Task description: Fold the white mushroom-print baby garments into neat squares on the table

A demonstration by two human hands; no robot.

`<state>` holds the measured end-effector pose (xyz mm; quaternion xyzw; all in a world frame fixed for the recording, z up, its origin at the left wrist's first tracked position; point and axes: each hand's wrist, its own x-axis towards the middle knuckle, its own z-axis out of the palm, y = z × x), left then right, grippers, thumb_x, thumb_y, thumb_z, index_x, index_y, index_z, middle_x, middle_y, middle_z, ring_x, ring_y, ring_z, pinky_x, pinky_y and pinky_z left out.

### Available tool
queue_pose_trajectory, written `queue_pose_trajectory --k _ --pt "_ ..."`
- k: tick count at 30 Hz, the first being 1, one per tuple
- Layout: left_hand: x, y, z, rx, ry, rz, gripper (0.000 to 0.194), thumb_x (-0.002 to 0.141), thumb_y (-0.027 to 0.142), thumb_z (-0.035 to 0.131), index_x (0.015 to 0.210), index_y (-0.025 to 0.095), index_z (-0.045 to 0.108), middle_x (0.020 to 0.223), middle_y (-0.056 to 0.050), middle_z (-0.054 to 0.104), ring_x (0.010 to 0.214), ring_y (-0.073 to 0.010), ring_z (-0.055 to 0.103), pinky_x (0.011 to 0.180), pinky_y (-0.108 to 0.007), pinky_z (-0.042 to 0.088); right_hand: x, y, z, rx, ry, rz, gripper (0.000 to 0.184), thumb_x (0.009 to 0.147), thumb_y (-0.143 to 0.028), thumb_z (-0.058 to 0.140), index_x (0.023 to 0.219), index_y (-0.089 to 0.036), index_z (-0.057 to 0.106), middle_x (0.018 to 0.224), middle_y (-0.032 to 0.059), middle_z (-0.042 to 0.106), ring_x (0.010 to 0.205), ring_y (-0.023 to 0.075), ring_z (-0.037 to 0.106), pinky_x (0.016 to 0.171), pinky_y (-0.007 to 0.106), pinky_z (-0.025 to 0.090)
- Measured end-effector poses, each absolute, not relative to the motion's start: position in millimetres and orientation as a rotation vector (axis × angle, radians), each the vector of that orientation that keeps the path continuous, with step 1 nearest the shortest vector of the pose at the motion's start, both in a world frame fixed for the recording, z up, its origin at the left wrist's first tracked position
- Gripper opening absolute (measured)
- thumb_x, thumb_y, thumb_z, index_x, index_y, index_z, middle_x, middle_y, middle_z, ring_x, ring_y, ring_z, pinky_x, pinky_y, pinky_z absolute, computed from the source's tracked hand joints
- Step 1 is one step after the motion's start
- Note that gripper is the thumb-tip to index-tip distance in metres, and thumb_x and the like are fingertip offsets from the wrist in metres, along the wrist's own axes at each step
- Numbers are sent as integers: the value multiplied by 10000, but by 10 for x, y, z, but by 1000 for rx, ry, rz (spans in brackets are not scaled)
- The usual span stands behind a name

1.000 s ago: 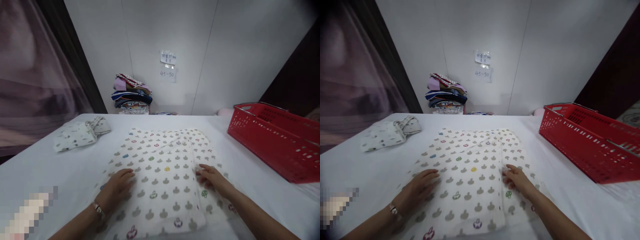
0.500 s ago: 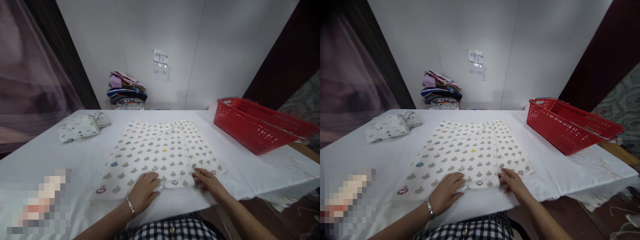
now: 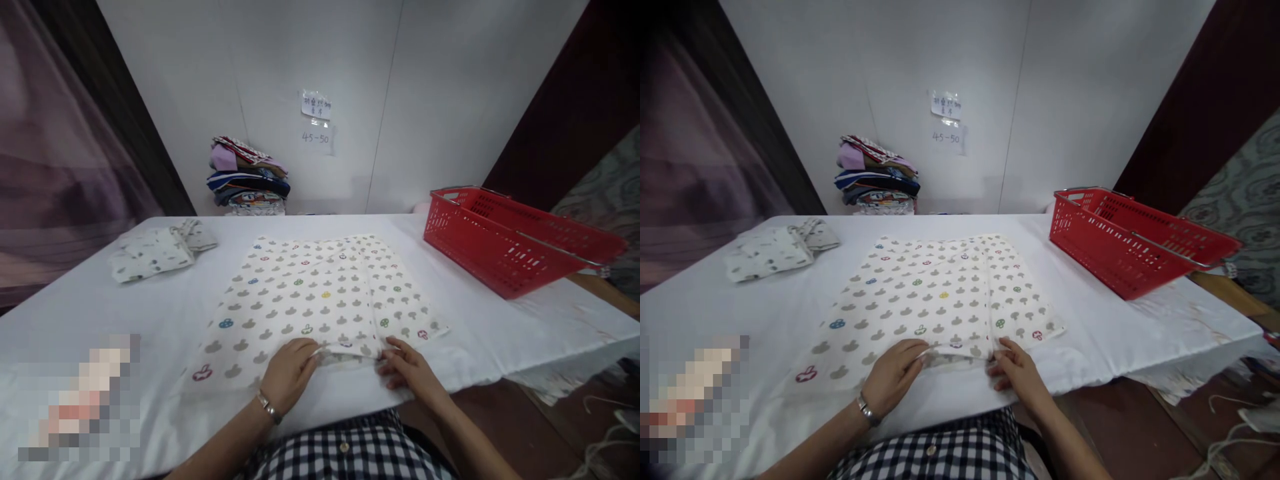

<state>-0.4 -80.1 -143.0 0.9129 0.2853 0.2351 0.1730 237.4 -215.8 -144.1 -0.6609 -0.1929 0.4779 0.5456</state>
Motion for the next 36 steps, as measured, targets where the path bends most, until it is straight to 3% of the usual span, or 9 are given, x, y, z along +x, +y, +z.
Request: queue_pose_trajectory --k 8,11,14,19,24,30,34,36 --pt "23 -808 -1444 2605 842 795 253 892 279 396 1015 227 611 1001 -41 647 925 -157 592 819 -309 500 2143 -2069 -1417 -1287 -209 1317 841 744 -477 643 1385 -227 160 927 102 665 786 219 667 574 287 523" --pt "22 -825 -1459 2660 803 792 246 884 262 409 1026 224 606 996 -45 650 919 -165 596 814 -319 501 2093 -1943 -1401 -1236 -174 1261 876 733 -463 660 1403 -270 129 964 81 646 840 235 664 580 294 531" --pt "-8 -831 -1480 2712 780 759 241 874 250 416 1014 226 610 1001 -50 653 926 -178 599 813 -333 504 2085 -1853 -1376 -1289 -229 1209 938 693 -364 716 1416 -282 124 968 47 633 771 210 667 553 282 527" --pt "-221 -794 -1603 2800 880 749 312 788 167 447 1042 254 605 1046 -44 653 956 -203 600 833 -365 501 2125 -1830 -1320 -1356 -382 1121 811 701 -319 687 1395 -274 270 740 -38 598 554 127 589 563 290 522" --pt "-728 -682 -1813 2817 1097 806 504 643 113 452 1094 290 586 1091 -29 644 993 -230 595 859 -383 489 2222 -1833 -1317 -1427 -507 1067 635 695 -345 669 1283 -205 474 621 -48 564 490 121 553 547 284 491" --pt "-1601 -417 -1912 2600 1578 812 476 610 210 464 1069 274 574 1154 -59 606 1043 -295 563 886 -455 449 2356 -1799 -1285 -1417 -574 1054 493 685 -378 674 1137 -201 583 604 -45 559 478 125 557 523 268 455" --pt "-2083 -232 -2024 2337 1844 756 409 670 370 455 1073 351 523 1139 43 603 1035 -301 559 873 -495 444 2439 -1697 -1183 -1369 -571 1066 455 663 -371 690 1071 -193 596 647 -29 597 470 106 540 505 247 442" --pt "-2178 -192 -2095 2155 1902 710 424 673 441 469 1080 330 515 1113 27 616 1001 -296 579 859 -483 457 2487 -1612 -1138 -1348 -577 1085 426 656 -352 693 1037 -184 603 648 -22 607 473 100 527 501 239 440"
